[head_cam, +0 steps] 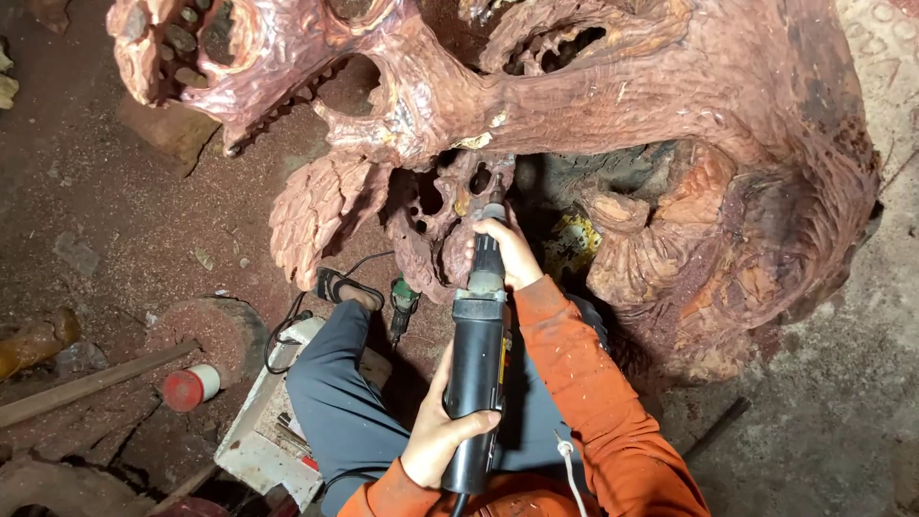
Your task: Using a power die grinder to carve and refine details on a large wooden sculpture
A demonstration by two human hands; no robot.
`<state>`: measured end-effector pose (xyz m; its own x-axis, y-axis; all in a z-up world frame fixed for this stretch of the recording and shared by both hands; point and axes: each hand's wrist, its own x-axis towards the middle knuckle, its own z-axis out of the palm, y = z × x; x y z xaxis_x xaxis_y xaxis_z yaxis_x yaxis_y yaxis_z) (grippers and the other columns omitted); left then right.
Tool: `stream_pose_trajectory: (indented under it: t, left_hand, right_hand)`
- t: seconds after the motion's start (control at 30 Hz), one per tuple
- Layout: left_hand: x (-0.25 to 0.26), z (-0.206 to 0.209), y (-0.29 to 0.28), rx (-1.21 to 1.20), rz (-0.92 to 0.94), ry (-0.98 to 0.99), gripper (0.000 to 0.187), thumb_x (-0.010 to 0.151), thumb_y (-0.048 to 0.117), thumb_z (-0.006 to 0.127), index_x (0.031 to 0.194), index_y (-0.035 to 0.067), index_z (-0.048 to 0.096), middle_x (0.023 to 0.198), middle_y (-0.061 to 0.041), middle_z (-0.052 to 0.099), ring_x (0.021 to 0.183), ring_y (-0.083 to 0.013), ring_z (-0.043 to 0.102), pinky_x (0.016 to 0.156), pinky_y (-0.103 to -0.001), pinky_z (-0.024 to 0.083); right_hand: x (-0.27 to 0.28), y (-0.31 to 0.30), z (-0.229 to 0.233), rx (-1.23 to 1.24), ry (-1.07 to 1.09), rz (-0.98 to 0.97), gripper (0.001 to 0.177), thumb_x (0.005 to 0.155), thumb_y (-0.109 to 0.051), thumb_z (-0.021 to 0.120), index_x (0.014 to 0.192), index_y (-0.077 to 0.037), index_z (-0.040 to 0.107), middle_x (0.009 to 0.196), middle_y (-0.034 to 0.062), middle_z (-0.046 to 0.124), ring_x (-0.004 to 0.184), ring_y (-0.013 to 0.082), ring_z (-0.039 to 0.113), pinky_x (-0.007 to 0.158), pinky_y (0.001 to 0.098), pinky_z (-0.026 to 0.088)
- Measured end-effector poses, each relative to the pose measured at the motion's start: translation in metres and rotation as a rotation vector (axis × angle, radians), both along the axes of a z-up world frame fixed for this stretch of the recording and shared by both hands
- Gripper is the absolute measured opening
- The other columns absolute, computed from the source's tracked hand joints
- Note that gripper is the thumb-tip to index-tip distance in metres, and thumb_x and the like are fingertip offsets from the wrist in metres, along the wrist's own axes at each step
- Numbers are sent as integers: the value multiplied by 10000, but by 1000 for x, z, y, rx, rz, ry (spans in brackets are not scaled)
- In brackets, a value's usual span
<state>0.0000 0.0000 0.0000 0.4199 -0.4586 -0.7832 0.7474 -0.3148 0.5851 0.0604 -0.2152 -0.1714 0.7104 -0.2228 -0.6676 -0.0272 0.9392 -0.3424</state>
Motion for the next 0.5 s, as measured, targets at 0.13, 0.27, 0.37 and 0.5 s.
stream_pose_trajectory:
  t: [0.13,0.27,0.37,0.5]
  left_hand:
    - [-12,-6,-2,-31,29,-23,1168,596,93,876,1618,205,320,1164,-115,715,936,-214,687,890,-361,584]
    - [-21,-1,-10,-15,89,43,1127,632,54,834,1619,220,315,1049,-160,695,809,-237,669,740,-395,611]
    - [-29,-3,-12,27,118,94,1156,639,37,832,1629,260,278,978,-209,700,730,-289,681,692,-432,619]
    - [-37,-2,-17,44,154,104,1162,625,49,849,1623,277,298,949,-239,702,654,-318,673,645,-439,613]
  right_hand:
    - [-3,-3,6,-36,-28,41,443,872,-6,623,1203,-108,347,687,176,590,504,270,602,433,403,542]
    - [-7,-5,5,-23,20,64,411,866,-10,636,1204,-95,418,670,185,583,499,287,602,434,430,540]
    - [-10,-7,6,-25,43,92,586,863,-8,634,1356,-176,365,667,176,583,498,278,605,441,430,547]
    - [-12,-8,4,3,70,134,1067,844,-10,644,1626,-431,52,675,160,564,525,260,599,464,424,542]
